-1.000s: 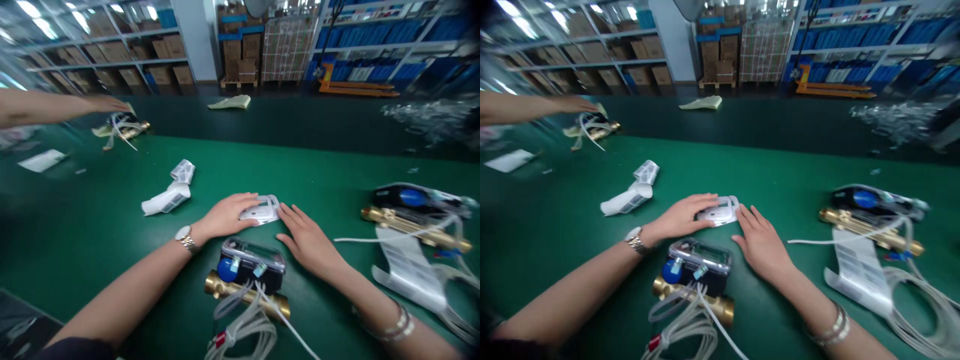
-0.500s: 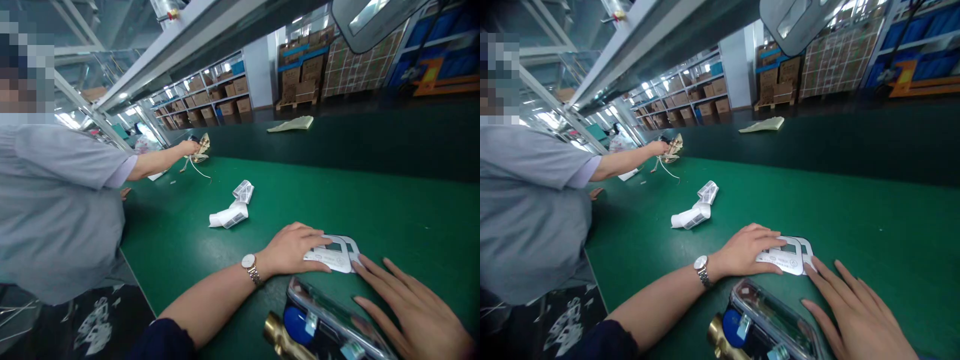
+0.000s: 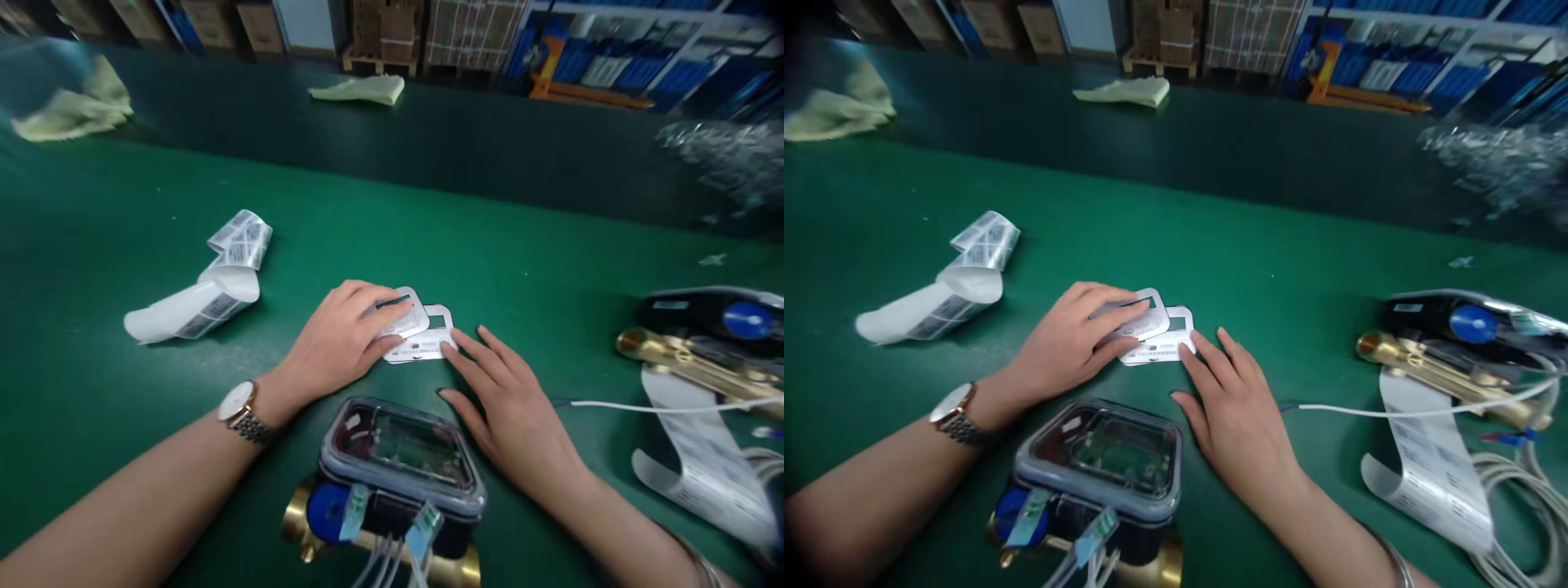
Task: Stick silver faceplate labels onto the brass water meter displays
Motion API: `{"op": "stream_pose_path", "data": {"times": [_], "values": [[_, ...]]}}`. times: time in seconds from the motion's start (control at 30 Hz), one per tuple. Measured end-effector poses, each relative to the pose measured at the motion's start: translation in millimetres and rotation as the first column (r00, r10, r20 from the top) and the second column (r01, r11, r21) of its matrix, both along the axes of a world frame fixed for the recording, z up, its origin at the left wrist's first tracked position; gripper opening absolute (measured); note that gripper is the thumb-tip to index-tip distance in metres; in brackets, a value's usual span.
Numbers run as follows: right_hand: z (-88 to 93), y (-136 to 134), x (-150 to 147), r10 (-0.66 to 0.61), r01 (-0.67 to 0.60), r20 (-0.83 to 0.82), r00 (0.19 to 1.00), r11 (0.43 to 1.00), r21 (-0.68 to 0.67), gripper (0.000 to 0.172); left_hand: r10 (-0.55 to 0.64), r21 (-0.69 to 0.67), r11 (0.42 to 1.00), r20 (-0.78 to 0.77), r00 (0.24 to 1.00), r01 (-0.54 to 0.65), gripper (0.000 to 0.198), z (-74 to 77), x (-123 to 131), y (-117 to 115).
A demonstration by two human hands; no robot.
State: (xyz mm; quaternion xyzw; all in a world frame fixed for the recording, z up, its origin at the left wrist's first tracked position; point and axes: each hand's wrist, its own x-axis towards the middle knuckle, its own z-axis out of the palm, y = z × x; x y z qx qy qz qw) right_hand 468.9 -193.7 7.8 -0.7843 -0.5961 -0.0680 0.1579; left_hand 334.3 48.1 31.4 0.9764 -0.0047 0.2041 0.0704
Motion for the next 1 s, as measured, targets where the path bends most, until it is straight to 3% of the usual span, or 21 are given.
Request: {"op": "stream_pose_path", "data": {"times": [0.23, 1.0], "values": [[0.8, -1.7, 0.3, 0.012, -0.011, -0.031, 0.999, 1.000, 0.027, 0.049, -0.006, -0.029, 1.000, -0.135, 0.991, 0.003, 0.049, 0.1, -0.8, -4.2], [5.8, -2.4, 1.6, 0.020, -0.020, -0.053, 0.998, 1.000, -0.005, 0.049, -0.015, -0.050, 0.999, -0.111, 0.994, 0.010, 0.050, -1.4, 0.7, -0.5]]}}
